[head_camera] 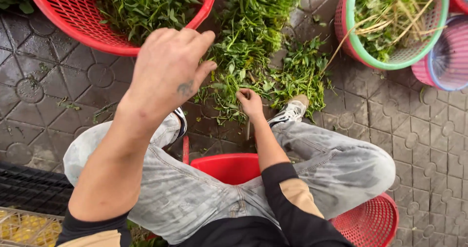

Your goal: Trimming and sorting green leafy vegetables into baskets using a small knife

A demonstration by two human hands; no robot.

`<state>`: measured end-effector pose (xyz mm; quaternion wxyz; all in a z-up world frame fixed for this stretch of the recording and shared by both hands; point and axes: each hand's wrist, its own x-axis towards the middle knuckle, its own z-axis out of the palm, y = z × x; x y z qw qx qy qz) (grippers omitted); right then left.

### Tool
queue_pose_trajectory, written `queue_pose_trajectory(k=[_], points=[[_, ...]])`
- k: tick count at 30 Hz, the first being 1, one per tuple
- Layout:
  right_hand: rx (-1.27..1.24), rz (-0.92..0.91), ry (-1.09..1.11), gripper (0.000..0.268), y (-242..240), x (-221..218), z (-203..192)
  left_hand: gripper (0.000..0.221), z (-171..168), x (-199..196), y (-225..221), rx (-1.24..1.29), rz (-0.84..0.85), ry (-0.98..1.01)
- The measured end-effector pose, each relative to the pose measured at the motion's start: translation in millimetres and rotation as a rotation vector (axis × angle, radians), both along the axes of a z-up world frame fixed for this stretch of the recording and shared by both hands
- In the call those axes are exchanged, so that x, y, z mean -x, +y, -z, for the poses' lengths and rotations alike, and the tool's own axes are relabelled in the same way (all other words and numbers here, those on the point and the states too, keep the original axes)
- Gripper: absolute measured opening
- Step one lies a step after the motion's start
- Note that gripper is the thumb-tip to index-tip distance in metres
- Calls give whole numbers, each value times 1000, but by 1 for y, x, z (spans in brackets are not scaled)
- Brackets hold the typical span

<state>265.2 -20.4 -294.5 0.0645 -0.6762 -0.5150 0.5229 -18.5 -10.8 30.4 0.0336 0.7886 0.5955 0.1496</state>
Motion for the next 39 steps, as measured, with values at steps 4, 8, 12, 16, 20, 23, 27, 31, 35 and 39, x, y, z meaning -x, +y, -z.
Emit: queue_pose_trajectory(k=[4,8,12,16,20,23,27,31,35,39], points=[[188,341,457,13,13,-12,-42,28,20,-12,7,70,31,20],[-69,362,497,19,8,-17,-76,23,81,-31,16,113,61,31],[-510,13,276,19,15,-39,-24,18,105,-48,21,-58,104,59],[-463,-68,168,23,4,-49,-24,23,109,-56,18,-136,132,23],[-411,14,428,26,8,-30,-66,21,130,-57,17,-127,115,17],[-369,168,632,23,7,-16,-111,10,145,-65,23,163,93,39],[-299,271,808,18,7,-20,-130,14,141,-81,21,542,80,-229],[-287,415,955,19,8,-24,-128,13,138,-95,18,623,69,-525],[5,533,805,90,2,-15,-181,11,202,-94,27,20,164,-223],[115,488,886,65,-5,-1,-181,10,199,-98,20,-381,227,24]])
